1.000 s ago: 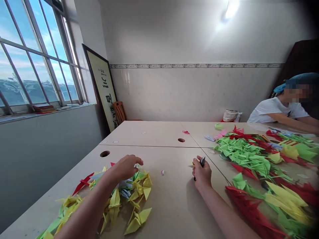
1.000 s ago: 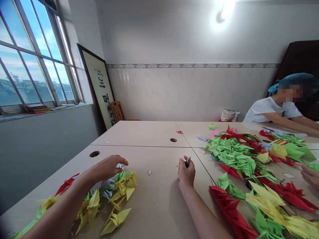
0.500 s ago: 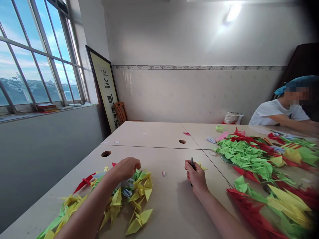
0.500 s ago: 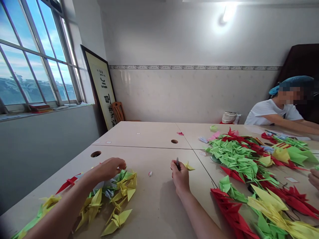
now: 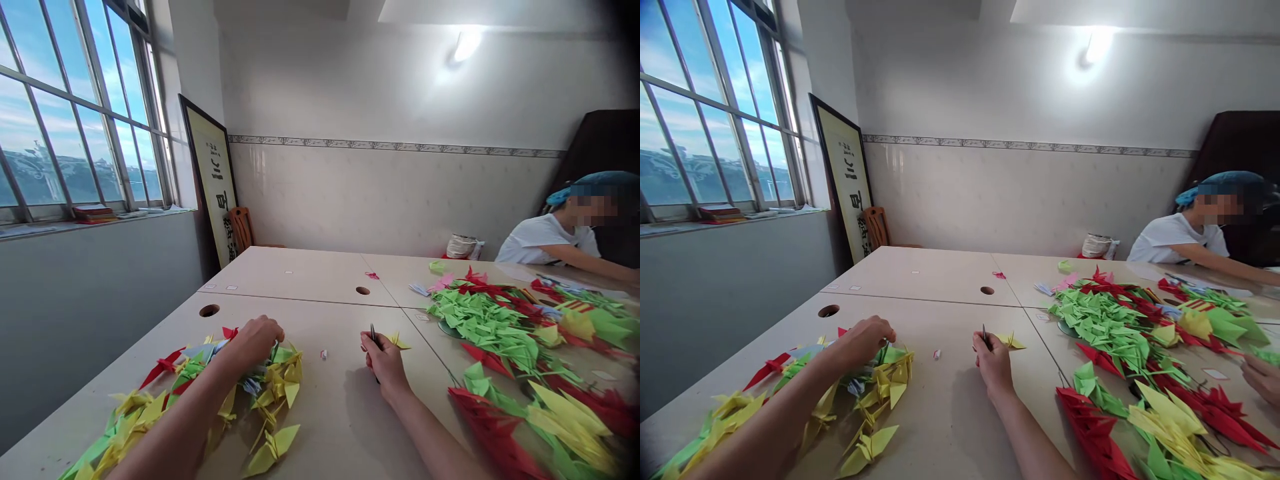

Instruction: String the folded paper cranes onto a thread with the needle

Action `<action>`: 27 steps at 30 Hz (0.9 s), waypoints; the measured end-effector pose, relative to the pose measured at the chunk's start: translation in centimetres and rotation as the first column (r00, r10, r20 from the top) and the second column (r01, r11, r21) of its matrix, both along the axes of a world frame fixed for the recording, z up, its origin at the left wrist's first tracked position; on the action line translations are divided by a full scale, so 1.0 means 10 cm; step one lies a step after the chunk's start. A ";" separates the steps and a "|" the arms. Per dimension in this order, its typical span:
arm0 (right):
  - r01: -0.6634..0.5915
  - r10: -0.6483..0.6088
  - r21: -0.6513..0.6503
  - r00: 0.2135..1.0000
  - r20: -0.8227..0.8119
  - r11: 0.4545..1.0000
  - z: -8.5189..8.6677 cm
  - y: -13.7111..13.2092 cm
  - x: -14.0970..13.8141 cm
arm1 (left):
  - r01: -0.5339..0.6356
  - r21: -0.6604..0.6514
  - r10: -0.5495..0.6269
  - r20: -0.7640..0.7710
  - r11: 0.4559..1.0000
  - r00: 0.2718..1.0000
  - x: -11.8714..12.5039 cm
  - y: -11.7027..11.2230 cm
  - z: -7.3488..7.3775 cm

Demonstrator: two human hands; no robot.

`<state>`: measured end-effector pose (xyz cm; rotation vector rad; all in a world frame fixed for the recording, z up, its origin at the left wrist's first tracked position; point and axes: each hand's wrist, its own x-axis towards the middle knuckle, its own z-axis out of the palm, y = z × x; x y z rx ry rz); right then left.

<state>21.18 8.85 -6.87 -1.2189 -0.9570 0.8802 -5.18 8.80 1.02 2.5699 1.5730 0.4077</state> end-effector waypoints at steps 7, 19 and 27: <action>-0.038 0.038 0.005 0.999 0.020 0.999 0.07 -0.05 -0.02 | -0.095 0.124 0.086 0.071 0.988 0.994 -0.19 0.02 0.25; -0.338 0.300 0.187 0.932 0.206 0.922 0.43 -0.46 -0.46 | -0.040 0.364 -0.117 0.398 0.930 0.910 0.35 -0.26 0.37; -0.432 0.402 0.183 0.897 0.182 0.883 0.65 -0.62 -0.56 | 0.147 0.460 -0.300 0.279 0.876 0.912 0.59 -0.46 0.33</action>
